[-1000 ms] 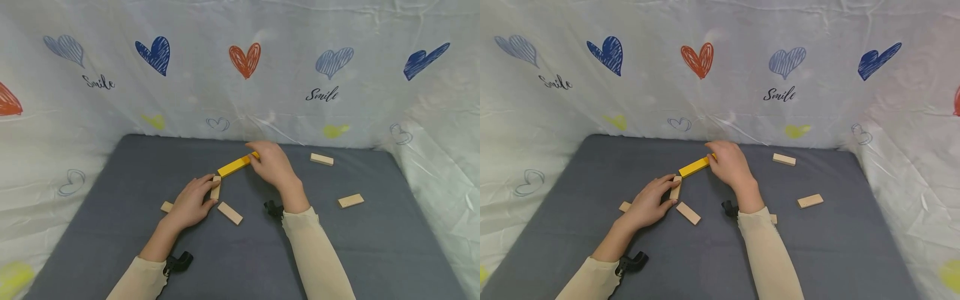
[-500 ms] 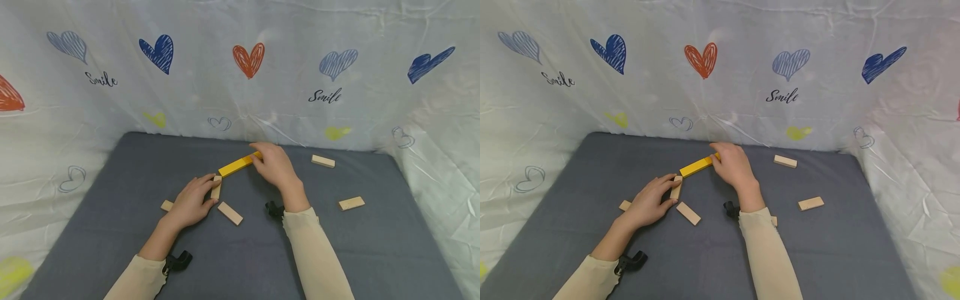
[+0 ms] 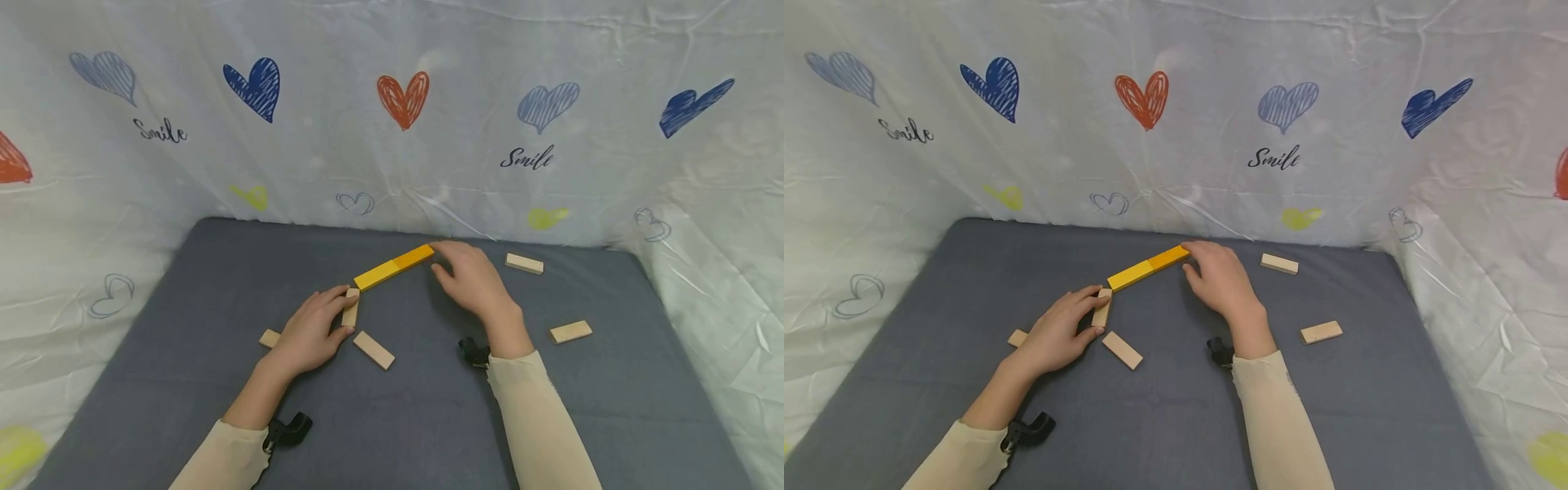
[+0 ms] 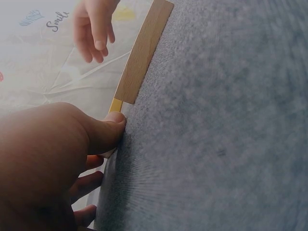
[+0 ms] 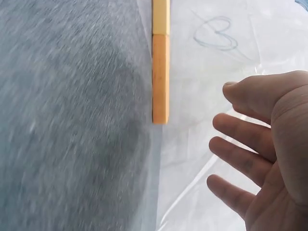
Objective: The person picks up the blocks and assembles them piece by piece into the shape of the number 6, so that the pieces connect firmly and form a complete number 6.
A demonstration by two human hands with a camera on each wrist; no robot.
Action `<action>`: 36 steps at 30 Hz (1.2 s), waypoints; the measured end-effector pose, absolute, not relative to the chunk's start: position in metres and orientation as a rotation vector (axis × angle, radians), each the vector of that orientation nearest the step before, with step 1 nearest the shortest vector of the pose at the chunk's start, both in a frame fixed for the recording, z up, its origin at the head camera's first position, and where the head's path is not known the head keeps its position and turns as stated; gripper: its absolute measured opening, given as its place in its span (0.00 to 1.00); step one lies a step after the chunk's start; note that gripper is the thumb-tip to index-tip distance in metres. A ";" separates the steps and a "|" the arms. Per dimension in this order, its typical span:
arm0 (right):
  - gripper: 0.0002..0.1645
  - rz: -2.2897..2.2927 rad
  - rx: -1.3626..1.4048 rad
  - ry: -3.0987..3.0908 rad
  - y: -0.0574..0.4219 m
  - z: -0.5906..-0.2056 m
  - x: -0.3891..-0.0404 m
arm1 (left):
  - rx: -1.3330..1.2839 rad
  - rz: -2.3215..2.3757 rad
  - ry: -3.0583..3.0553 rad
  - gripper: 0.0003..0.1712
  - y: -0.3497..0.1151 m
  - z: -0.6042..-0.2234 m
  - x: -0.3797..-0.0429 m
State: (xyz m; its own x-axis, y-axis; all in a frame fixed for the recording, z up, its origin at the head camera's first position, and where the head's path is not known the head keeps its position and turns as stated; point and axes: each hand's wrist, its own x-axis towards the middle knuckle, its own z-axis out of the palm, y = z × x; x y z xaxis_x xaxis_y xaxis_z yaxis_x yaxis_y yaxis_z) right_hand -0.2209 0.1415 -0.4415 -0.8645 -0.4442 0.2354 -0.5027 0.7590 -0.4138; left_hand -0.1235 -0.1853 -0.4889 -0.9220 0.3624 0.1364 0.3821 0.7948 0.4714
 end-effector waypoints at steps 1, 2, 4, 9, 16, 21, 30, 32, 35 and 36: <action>0.29 0.711 0.766 -2.828 0.144 -0.441 -0.220 | -0.610 -0.784 -2.938 0.35 -0.185 -0.489 -0.123; 0.29 0.702 0.765 -2.827 0.146 -0.442 -0.220 | -0.612 -0.783 -2.937 0.36 -0.185 -0.488 -0.123; 0.29 0.686 0.759 -2.831 0.150 -0.443 -0.219 | -0.614 -0.777 -2.936 0.36 -0.186 -0.488 -0.124; 0.28 0.667 0.735 -2.853 0.160 -0.444 -0.217 | -0.613 -0.763 -2.933 0.36 -0.186 -0.489 -0.124; 0.29 0.710 0.676 -2.870 0.181 -0.443 -0.212 | -0.606 -0.764 -2.932 0.36 -0.187 -0.490 -0.122; 0.29 0.740 0.613 -2.892 0.198 -0.444 -0.211 | -0.599 -0.770 -2.946 0.36 -0.187 -0.488 -0.121; 0.29 0.729 0.551 -2.930 0.225 -0.445 -0.209 | -0.597 -0.753 -2.950 0.36 -0.185 -0.488 -0.122; 0.29 0.730 0.531 -2.938 0.229 -0.445 -0.209 | -0.596 -0.753 -2.953 0.36 -0.185 -0.488 -0.122; 0.30 0.735 0.498 -2.956 0.235 -0.445 -0.212 | -0.601 -0.750 -2.948 0.36 -0.185 -0.488 -0.122; 0.31 0.742 0.489 -2.964 0.236 -0.446 -0.213 | -0.604 -0.751 -2.944 0.36 -0.185 -0.488 -0.122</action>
State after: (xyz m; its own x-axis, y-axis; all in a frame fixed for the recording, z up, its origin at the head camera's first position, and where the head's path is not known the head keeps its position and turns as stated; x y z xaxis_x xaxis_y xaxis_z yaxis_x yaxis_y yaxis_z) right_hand -0.2127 0.2364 -0.4460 -0.9490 -0.2912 0.1213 -0.3140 0.8350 -0.4519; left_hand -0.1223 -0.1854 -0.4877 -0.9231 0.3596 0.1364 0.3811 0.8067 0.4517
